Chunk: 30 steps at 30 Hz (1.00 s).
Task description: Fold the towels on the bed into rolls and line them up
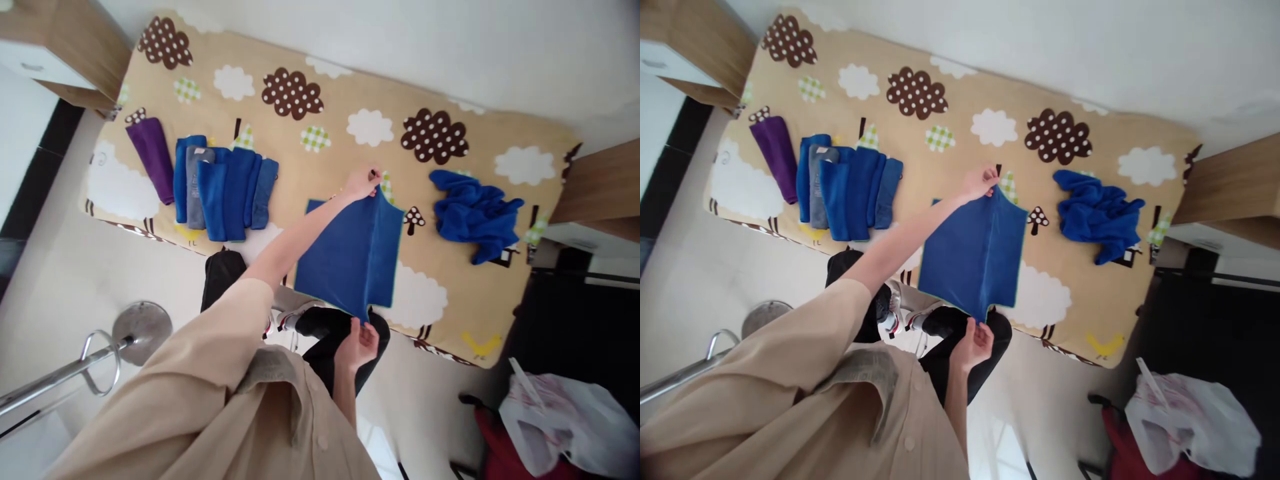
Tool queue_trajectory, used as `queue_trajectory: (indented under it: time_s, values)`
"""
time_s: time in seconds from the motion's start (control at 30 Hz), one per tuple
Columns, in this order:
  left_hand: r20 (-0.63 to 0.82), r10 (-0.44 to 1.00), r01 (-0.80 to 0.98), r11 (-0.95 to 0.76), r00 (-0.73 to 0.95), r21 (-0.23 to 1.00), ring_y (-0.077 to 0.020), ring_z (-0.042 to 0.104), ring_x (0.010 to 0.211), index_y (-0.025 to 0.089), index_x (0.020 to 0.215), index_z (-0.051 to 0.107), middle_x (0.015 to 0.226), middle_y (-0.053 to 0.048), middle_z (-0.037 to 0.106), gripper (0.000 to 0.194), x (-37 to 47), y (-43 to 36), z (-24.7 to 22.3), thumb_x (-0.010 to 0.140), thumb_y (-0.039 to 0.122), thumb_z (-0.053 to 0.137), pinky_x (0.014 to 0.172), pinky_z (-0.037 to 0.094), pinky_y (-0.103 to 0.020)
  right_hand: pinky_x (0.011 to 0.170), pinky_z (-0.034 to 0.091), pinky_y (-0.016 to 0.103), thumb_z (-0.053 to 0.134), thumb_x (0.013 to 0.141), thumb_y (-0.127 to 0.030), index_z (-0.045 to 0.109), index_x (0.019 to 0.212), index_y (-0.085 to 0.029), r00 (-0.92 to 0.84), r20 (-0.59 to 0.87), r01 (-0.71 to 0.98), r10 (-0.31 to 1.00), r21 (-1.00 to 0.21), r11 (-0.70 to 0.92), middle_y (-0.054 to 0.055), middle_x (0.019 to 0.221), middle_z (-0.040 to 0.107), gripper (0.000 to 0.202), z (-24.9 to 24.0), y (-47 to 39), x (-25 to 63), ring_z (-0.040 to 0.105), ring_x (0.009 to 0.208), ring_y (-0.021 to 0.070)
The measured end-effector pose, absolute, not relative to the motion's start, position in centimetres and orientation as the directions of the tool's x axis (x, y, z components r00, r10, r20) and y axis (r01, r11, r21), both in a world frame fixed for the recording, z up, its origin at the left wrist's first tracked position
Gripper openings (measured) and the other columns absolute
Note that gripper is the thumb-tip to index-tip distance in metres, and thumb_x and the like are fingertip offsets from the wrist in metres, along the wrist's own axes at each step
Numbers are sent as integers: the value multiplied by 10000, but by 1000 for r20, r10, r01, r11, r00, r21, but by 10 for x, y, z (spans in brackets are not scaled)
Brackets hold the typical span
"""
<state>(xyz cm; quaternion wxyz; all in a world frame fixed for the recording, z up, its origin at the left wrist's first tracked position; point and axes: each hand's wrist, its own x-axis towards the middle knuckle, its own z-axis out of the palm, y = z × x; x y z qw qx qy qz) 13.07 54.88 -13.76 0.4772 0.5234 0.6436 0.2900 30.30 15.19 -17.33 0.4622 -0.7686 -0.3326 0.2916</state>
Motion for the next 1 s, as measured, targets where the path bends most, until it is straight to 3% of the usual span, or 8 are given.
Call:
queue_trajectory:
  time_s: [0.2,0.37,0.53,0.67,0.77,0.9,1.0]
  values:
    - [-150,987,116,156,-56,981,-148,739,911,89,1127,662,1095,-133,734,180,38,506,-57,1036,227,591,976,573,-351,960,636,541,818,742,-643,611,921,-268,701,135,363,700,-913,-188,104,961,761,465,-116,199,363,768,1013,368]
    - [-14,997,89,21,-74,996,-160,738,875,90,1125,703,977,-99,745,244,-27,454,6,898,159,761,956,605,-374,849,660,476,804,680,-760,696,912,-162,697,307,454,648,-889,-67,119,860,755,651,-62,263,386,764,847,296]
    - [87,968,251,-26,-235,968,-143,711,745,125,996,764,874,-76,766,159,-59,412,58,839,153,768,798,606,-281,818,656,432,864,693,-643,778,937,-118,577,367,414,730,-902,127,109,838,769,585,-4,314,393,757,791,257]
    - [176,945,374,-64,-274,925,-144,697,740,159,946,786,839,-57,763,138,-79,396,85,824,224,783,750,584,-239,793,660,392,937,655,-514,794,984,-139,412,412,372,813,-890,263,69,826,771,519,33,337,401,757,770,219]
    - [228,930,422,-90,-288,902,-154,704,780,173,915,785,833,-44,763,120,-87,393,98,823,250,774,747,579,-222,795,651,362,932,697,-440,795,997,-123,323,415,380,850,-880,285,94,862,785,457,55,344,404,771,807,217]
    - [238,917,404,-95,-321,910,-167,704,824,178,890,775,853,-47,771,120,-87,396,109,808,264,791,726,581,-214,785,653,366,930,702,-424,797,975,-104,303,386,369,871,-890,266,110,874,794,441,76,344,404,784,819,232]
    - [109,928,284,-4,-356,959,-140,671,720,154,892,763,808,-55,747,147,-85,397,111,809,264,815,641,566,-209,770,662,388,966,634,-455,799,950,-131,303,331,319,894,-919,232,81,856,795,482,84,338,406,780,791,233]
